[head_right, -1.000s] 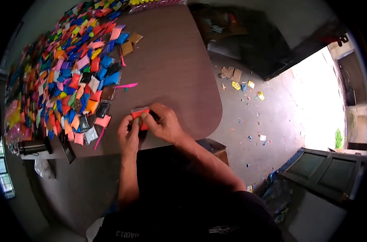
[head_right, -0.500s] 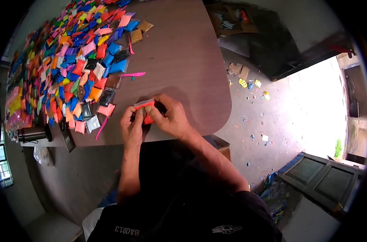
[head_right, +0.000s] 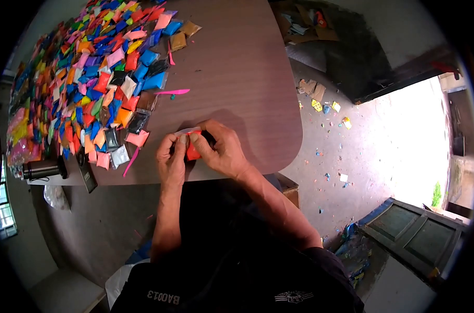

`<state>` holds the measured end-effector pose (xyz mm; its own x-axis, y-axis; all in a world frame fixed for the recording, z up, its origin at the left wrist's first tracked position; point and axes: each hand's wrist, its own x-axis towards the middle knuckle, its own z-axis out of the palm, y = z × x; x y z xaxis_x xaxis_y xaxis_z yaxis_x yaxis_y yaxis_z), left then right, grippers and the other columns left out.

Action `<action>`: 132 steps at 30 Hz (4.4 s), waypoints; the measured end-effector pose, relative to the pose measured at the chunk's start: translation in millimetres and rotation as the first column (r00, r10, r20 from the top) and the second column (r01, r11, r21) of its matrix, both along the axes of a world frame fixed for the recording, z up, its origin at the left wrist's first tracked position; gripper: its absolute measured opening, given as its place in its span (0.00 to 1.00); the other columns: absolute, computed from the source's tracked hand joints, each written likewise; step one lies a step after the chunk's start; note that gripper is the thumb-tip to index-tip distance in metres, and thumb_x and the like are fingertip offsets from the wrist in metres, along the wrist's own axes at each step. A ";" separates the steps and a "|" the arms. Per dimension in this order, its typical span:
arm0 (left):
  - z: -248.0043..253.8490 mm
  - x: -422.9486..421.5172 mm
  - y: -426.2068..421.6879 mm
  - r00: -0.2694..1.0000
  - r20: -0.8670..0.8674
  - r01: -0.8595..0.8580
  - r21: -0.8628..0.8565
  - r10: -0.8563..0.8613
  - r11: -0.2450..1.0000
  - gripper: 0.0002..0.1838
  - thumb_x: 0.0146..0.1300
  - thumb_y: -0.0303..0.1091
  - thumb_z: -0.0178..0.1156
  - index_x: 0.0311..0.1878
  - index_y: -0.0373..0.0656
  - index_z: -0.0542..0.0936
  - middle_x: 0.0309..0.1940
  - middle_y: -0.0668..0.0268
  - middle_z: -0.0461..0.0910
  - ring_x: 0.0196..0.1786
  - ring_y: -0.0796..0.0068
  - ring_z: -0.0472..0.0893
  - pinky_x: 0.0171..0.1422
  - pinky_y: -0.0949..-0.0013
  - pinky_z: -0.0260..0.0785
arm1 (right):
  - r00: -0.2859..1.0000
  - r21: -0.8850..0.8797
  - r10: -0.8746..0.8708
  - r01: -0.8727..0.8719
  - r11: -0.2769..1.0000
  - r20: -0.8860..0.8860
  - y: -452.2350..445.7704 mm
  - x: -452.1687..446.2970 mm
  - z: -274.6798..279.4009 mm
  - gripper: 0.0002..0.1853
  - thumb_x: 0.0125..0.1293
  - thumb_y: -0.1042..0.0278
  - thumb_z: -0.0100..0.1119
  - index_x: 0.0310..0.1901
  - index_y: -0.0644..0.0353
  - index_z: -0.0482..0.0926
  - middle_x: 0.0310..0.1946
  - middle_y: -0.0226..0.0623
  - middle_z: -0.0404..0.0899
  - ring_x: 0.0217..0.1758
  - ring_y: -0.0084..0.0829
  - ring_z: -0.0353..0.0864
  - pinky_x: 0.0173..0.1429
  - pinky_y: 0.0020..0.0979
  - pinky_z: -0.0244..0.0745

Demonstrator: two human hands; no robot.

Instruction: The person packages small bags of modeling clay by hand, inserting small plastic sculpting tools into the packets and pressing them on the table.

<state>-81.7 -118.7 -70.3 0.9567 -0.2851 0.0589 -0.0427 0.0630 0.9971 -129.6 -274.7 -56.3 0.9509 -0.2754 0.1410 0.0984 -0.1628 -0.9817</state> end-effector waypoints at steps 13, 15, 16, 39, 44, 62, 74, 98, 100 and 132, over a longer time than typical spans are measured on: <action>9.6 -0.5 -1.6 0.997 0.035 0.067 0.072 -0.070 0.995 0.14 0.79 0.38 0.63 0.40 0.38 0.80 0.27 0.79 0.73 0.31 0.90 0.66 0.33 0.76 0.57 | 0.997 0.071 -0.028 0.023 0.997 0.069 2.3 2.6 -5.9 0.09 0.75 0.70 0.65 0.50 0.66 0.84 0.39 0.45 0.86 0.40 0.34 0.86 0.45 0.33 0.80; 6.8 -1.9 -2.6 0.999 0.022 0.032 0.037 -0.033 0.999 0.13 0.79 0.38 0.63 0.40 0.38 0.80 0.27 0.79 0.73 0.31 0.90 0.66 0.33 0.76 0.57 | 0.999 0.031 -0.012 0.010 0.999 0.049 2.2 1.1 -1.7 0.10 0.76 0.70 0.65 0.51 0.66 0.84 0.40 0.45 0.86 0.40 0.33 0.86 0.46 0.33 0.80; 7.1 -2.3 -3.3 1.000 0.008 0.001 0.003 -0.001 1.000 0.13 0.79 0.37 0.63 0.40 0.38 0.80 0.27 0.79 0.73 0.31 0.90 0.66 0.33 0.77 0.57 | 0.999 0.018 0.004 -0.005 1.000 0.032 1.4 0.4 1.7 0.10 0.76 0.70 0.64 0.52 0.67 0.84 0.40 0.45 0.87 0.41 0.33 0.86 0.46 0.33 0.81; 15.1 -0.1 -4.6 0.991 0.051 0.119 0.110 -0.125 0.987 0.10 0.74 0.35 0.67 0.48 0.37 0.83 0.25 0.78 0.75 0.28 0.90 0.67 0.32 0.78 0.58 | 0.999 0.171 -0.034 0.032 0.985 0.010 -2.5 2.9 -8.2 0.14 0.79 0.66 0.64 0.56 0.68 0.81 0.39 0.35 0.86 0.42 0.21 0.81 0.48 0.28 0.79; 17.5 1.2 0.7 0.984 -0.048 0.175 0.160 -0.170 0.972 0.09 0.75 0.28 0.65 0.52 0.34 0.82 0.39 0.72 0.84 0.40 0.87 0.78 0.46 0.77 0.72 | 1.000 0.190 -0.023 0.026 0.981 -0.015 -1.4 2.6 -3.4 0.14 0.78 0.66 0.64 0.55 0.69 0.81 0.39 0.34 0.86 0.42 0.21 0.81 0.46 0.27 0.79; 15.5 1.5 -5.2 0.996 -0.003 0.087 0.075 -0.087 0.993 0.14 0.66 0.24 0.71 0.53 0.35 0.83 0.38 0.61 0.89 0.39 0.79 0.85 0.46 0.69 0.79 | 1.000 0.254 -0.007 0.012 0.967 -0.022 2.9 3.3 2.4 0.16 0.81 0.62 0.61 0.57 0.67 0.80 0.38 0.28 0.84 0.38 0.17 0.78 0.43 0.23 0.74; 13.9 -0.4 6.0 0.994 0.044 0.091 0.174 -0.100 0.981 0.12 0.73 0.37 0.68 0.50 0.38 0.85 0.26 0.72 0.81 0.30 0.86 0.76 0.34 0.73 0.69 | 0.999 0.229 0.038 -0.044 0.972 0.031 -1.2 1.4 -8.7 0.13 0.81 0.66 0.60 0.56 0.68 0.82 0.42 0.27 0.84 0.44 0.17 0.78 0.50 0.23 0.74; 15.4 2.0 6.9 0.987 0.140 0.086 -0.071 -0.076 0.994 0.11 0.75 0.36 0.66 0.41 0.36 0.83 0.28 0.61 0.82 0.31 0.74 0.80 0.38 0.67 0.73 | 0.997 -0.006 0.013 -0.013 1.000 -0.070 -1.9 -5.9 -2.3 0.11 0.79 0.68 0.60 0.53 0.67 0.83 0.41 0.30 0.85 0.46 0.19 0.80 0.52 0.25 0.76; 9.5 3.0 2.8 0.986 0.168 0.039 -0.076 -0.026 0.996 0.11 0.76 0.35 0.66 0.42 0.35 0.83 0.29 0.60 0.83 0.31 0.72 0.81 0.38 0.66 0.74 | 0.996 -0.043 0.005 -0.009 0.999 -0.085 0.4 -7.2 -1.0 0.11 0.79 0.69 0.60 0.53 0.67 0.83 0.41 0.30 0.85 0.46 0.19 0.80 0.52 0.25 0.76; 24.3 -6.2 -6.1 0.990 0.130 -0.070 0.068 0.061 0.995 0.11 0.75 0.35 0.66 0.40 0.37 0.83 0.26 0.65 0.81 0.27 0.74 0.77 0.34 0.68 0.69 | 0.992 0.169 0.083 -0.067 0.983 -0.093 1.7 0.2 11.1 0.09 0.82 0.68 0.58 0.49 0.66 0.82 0.38 0.27 0.82 0.43 0.19 0.76 0.49 0.25 0.74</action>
<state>-87.8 -124.8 -46.0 0.9595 -0.2298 0.1629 -0.1713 -0.0166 0.9851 -129.4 -273.0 -45.2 0.9768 -0.2142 0.0033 0.0049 0.0070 -1.0000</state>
